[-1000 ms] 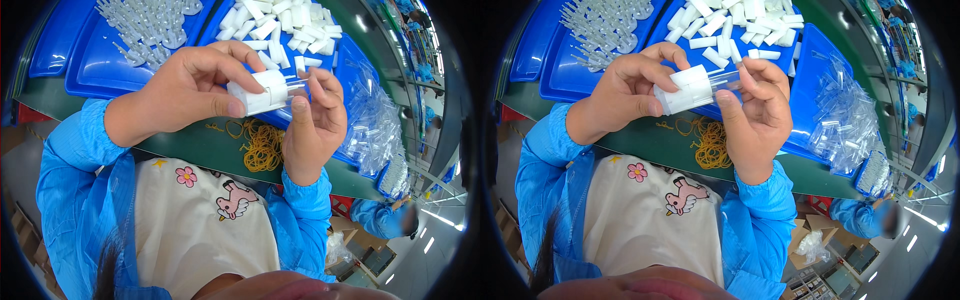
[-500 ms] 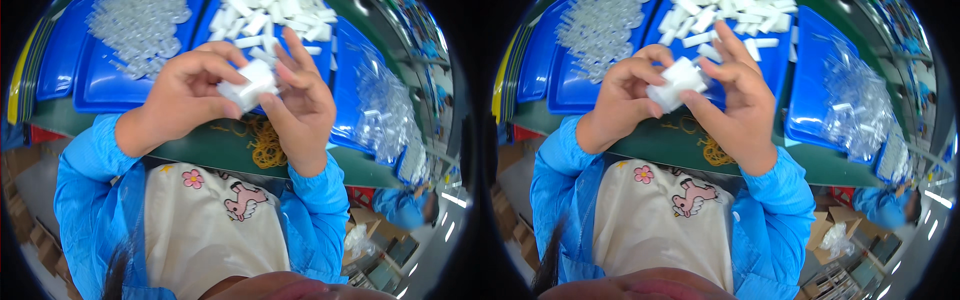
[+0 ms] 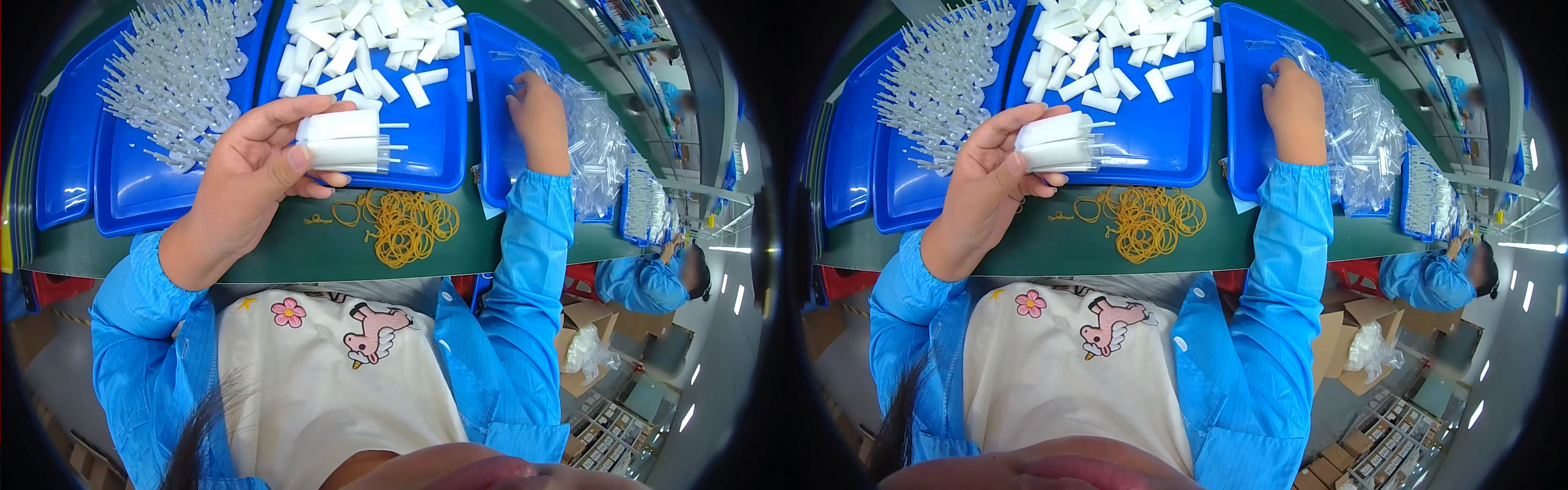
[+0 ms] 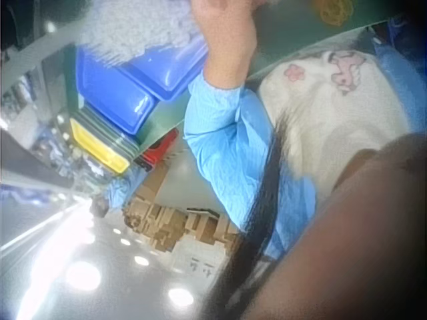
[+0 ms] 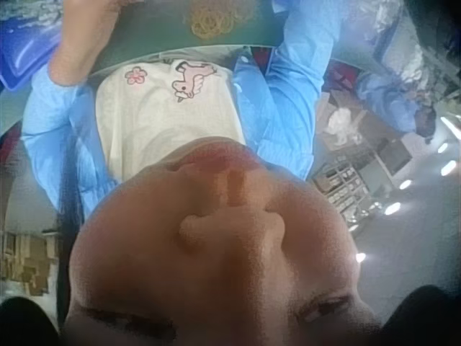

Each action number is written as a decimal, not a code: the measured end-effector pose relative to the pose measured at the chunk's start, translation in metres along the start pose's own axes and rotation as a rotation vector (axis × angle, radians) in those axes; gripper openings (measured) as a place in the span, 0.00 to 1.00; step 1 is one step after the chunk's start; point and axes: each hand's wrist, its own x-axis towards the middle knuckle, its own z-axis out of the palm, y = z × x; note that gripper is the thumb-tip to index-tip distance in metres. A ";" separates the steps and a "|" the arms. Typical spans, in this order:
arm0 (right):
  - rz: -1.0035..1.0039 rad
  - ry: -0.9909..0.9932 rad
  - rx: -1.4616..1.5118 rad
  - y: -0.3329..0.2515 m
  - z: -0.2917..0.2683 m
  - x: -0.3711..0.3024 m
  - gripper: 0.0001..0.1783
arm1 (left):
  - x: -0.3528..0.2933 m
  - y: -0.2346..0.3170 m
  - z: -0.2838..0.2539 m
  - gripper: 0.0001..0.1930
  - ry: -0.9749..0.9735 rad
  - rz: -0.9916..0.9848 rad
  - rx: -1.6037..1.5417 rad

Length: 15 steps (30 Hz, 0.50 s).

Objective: Assembling plastic parts by inserting small components into a white cylindrical housing and securing them with a rubber band.

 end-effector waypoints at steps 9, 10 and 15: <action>-0.066 -0.101 1.430 -0.079 -0.037 -0.039 0.12 | 0.004 -0.010 -0.011 0.16 -0.025 0.140 -0.014; -0.119 -0.080 1.579 -0.087 -0.036 -0.046 0.12 | 0.005 -0.011 -0.011 0.15 -0.051 0.163 -0.010; -0.088 -0.181 1.626 -0.114 -0.031 -0.070 0.15 | 0.005 -0.008 -0.012 0.16 -0.050 0.178 0.000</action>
